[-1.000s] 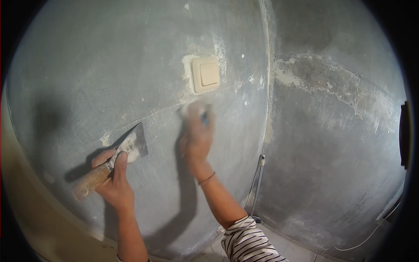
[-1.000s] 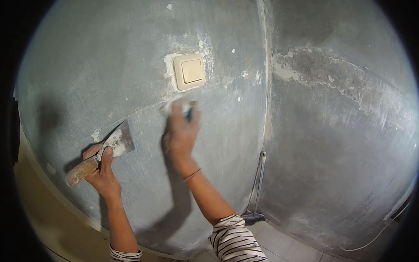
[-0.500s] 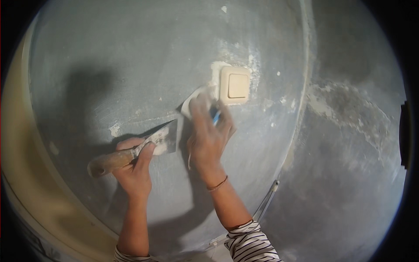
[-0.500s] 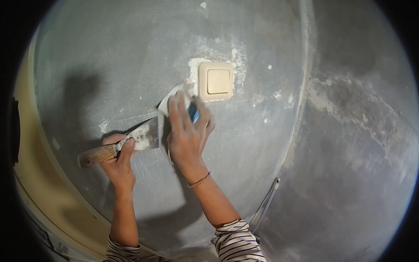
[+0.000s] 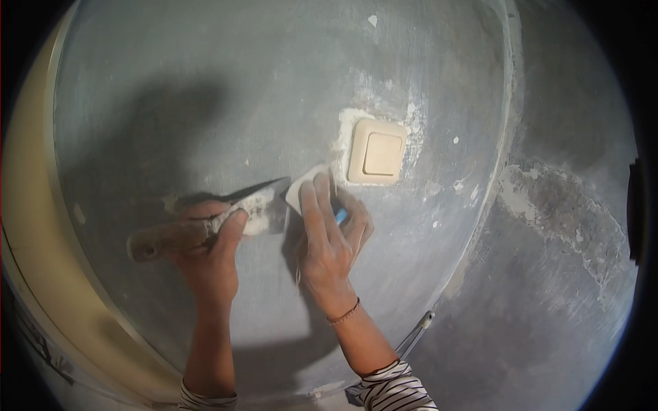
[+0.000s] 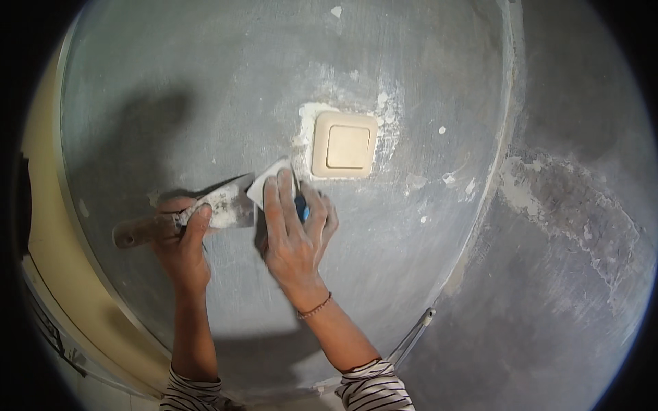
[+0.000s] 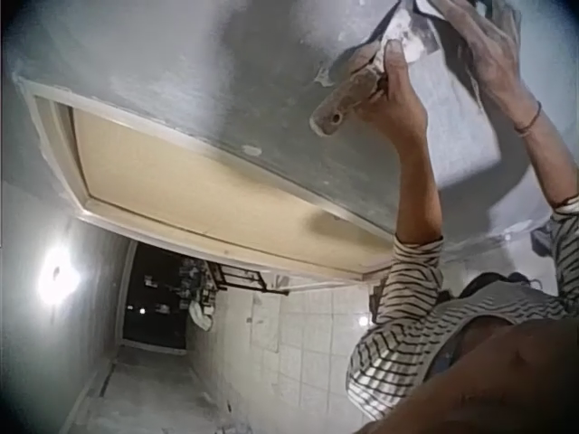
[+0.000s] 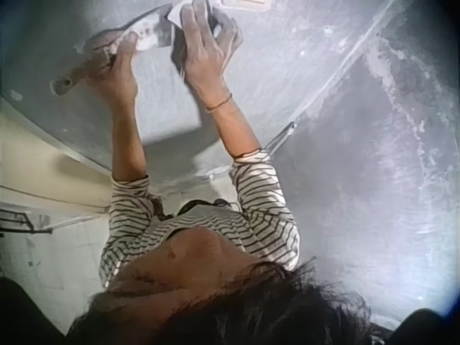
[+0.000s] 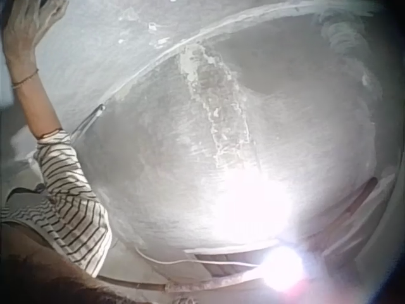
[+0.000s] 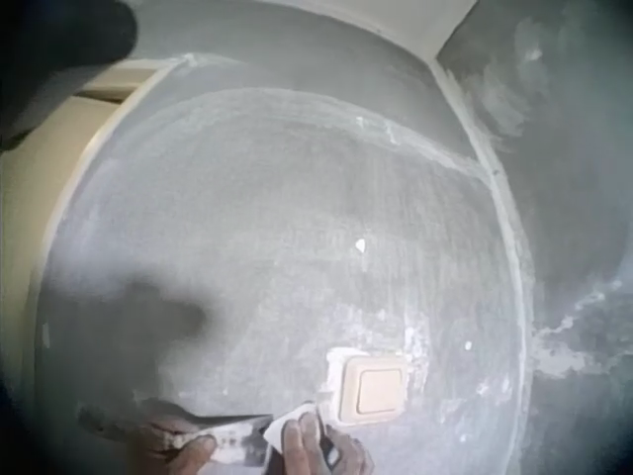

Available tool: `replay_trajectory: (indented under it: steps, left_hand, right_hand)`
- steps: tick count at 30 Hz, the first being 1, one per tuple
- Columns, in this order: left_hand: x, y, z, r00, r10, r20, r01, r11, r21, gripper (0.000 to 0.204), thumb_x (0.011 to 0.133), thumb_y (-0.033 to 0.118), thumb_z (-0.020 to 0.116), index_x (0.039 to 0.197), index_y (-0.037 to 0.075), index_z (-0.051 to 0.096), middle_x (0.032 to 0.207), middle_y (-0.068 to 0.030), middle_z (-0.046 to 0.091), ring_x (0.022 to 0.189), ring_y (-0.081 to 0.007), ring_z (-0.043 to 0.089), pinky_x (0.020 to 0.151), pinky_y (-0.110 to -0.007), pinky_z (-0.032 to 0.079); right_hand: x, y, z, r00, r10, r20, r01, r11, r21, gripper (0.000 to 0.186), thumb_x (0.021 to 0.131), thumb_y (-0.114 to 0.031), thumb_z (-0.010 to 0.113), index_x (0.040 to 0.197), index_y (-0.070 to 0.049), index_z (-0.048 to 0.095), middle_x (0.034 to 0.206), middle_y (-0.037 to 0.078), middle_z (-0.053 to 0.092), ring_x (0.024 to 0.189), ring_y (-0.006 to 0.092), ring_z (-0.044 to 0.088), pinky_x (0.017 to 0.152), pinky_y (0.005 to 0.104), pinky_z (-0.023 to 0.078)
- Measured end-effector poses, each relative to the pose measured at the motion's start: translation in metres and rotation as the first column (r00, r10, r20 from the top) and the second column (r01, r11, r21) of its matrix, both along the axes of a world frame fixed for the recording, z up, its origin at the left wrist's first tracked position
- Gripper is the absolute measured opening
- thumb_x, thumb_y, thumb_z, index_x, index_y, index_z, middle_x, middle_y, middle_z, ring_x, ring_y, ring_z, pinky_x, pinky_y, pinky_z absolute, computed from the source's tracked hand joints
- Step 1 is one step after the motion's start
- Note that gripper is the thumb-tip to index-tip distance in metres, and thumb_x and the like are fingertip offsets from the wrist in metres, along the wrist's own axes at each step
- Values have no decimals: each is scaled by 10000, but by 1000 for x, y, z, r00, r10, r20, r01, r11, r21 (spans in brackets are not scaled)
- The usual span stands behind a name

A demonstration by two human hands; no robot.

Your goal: Sand and smooth a patched wall surface using a putty knife and sandpaper block.

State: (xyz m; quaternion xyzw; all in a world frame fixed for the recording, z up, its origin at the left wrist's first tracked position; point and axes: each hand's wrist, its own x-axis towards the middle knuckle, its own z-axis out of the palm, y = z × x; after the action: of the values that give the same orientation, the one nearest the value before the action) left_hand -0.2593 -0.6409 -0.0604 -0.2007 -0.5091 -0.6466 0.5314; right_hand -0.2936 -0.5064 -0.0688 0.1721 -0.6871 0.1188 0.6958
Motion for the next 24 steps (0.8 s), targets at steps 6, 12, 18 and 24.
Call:
replay_trajectory:
  steps: [6,12,18,24]
  left_hand:
    - [-9,-5,5,998,34,-56,-41,992,-117,155,736,-31,688,840,3,578,796,-46,586,706,-95,548,633,-221,463]
    - [-13,0,5,992,34,-124,-50,991,-128,165,741,-43,679,858,-2,570,806,-55,595,705,-90,537,646,-219,451]
    - [-15,-3,5,988,57,-146,-79,985,-155,168,745,-40,678,864,0,566,810,-56,598,710,-87,538,656,-217,448]
    - [-8,-4,5,985,82,-149,-104,984,-147,166,744,-39,679,860,-3,566,809,-59,599,710,-92,538,661,-217,447]
  right_hand:
    - [4,-6,-16,998,38,49,-34,995,-97,439,719,0,550,1156,-31,569,1191,110,586,1034,274,484,921,418,314]
    - [3,-3,-4,998,59,18,-57,994,-96,410,727,-5,553,1137,-4,565,1184,144,582,998,277,488,886,398,345]
    - [-5,-6,10,996,62,-66,-68,992,-104,434,720,2,556,1153,-21,568,1169,143,596,969,263,504,871,376,350]
    - [-1,-13,4,997,43,-59,-49,993,-111,400,735,-19,568,1134,-20,574,1159,128,604,956,264,506,862,372,351]
